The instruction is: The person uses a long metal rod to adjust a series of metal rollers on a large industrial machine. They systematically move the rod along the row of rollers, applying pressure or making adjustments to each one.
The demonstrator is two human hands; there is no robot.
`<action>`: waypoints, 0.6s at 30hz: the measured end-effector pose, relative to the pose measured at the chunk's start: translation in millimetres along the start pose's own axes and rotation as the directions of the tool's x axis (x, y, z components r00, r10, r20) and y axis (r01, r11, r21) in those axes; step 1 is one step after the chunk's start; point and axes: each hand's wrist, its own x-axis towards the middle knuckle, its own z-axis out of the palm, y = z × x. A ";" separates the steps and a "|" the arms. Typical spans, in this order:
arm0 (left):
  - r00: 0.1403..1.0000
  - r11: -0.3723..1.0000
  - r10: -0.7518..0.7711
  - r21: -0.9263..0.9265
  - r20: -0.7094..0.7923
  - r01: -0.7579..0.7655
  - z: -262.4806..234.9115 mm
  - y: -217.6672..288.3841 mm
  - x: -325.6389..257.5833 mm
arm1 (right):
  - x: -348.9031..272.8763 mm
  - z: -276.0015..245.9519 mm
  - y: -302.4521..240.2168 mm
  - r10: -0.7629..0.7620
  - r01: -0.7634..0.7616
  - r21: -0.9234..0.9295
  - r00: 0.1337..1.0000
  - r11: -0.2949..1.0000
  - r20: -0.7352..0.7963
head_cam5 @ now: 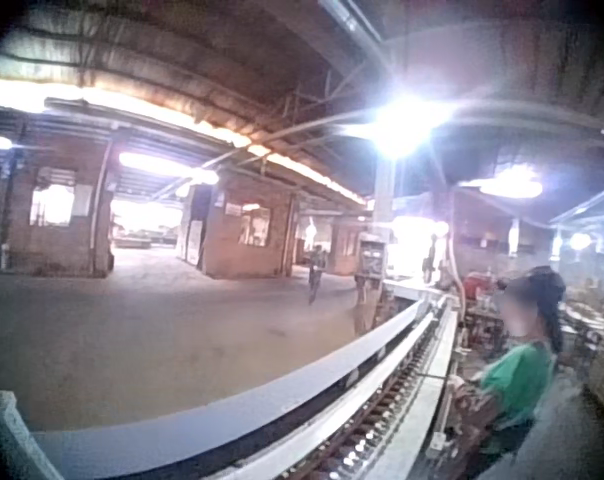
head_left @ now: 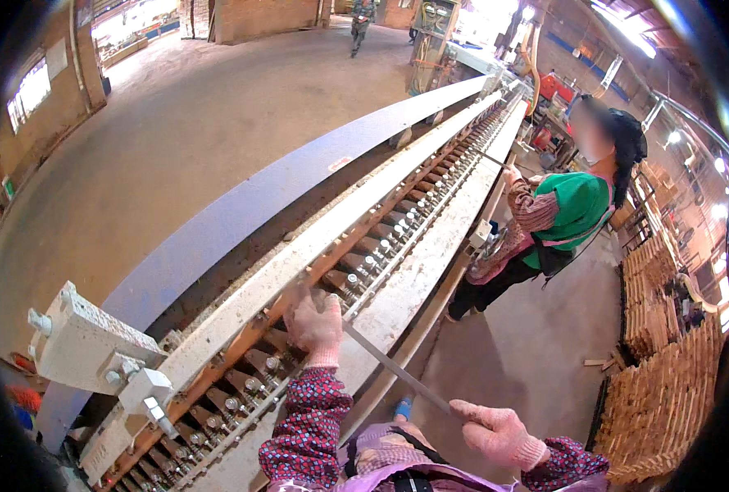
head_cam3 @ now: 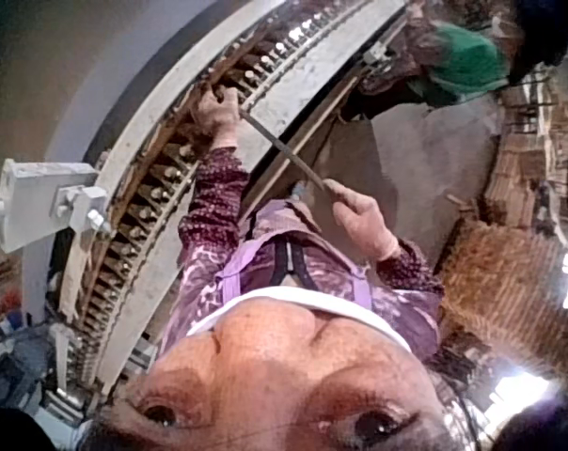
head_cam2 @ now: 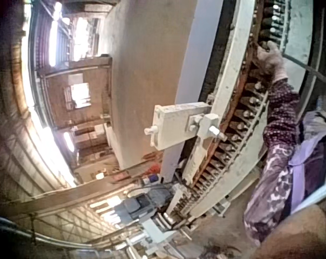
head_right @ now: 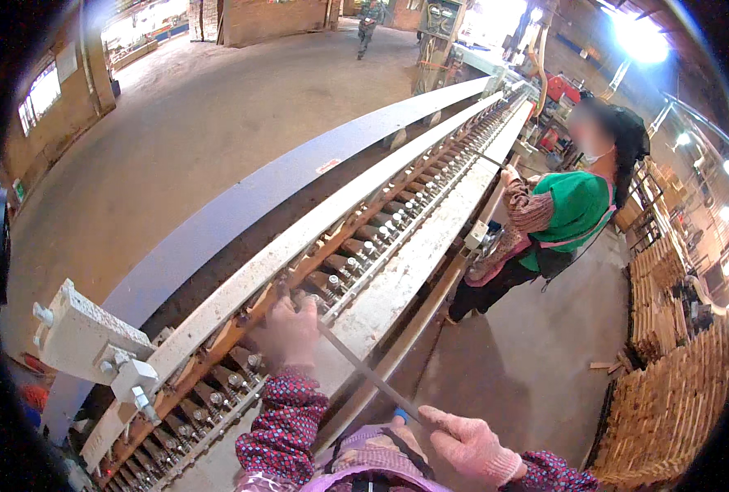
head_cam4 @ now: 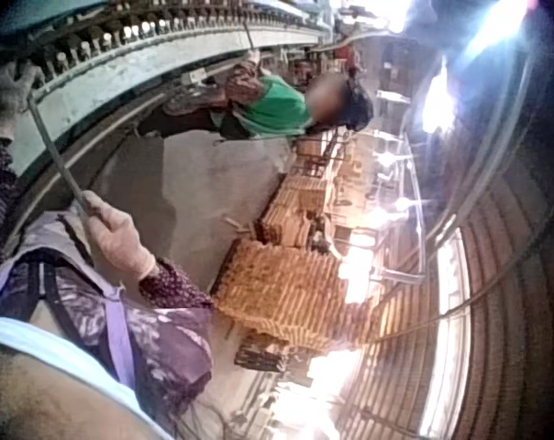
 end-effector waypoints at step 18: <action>0.995 0.965 0.092 0.252 -0.042 -0.079 31.9 -51.7 6.1 | 5.2 14.9 25.7 -0.249 0.242 -0.069 0.960 0.968 -0.127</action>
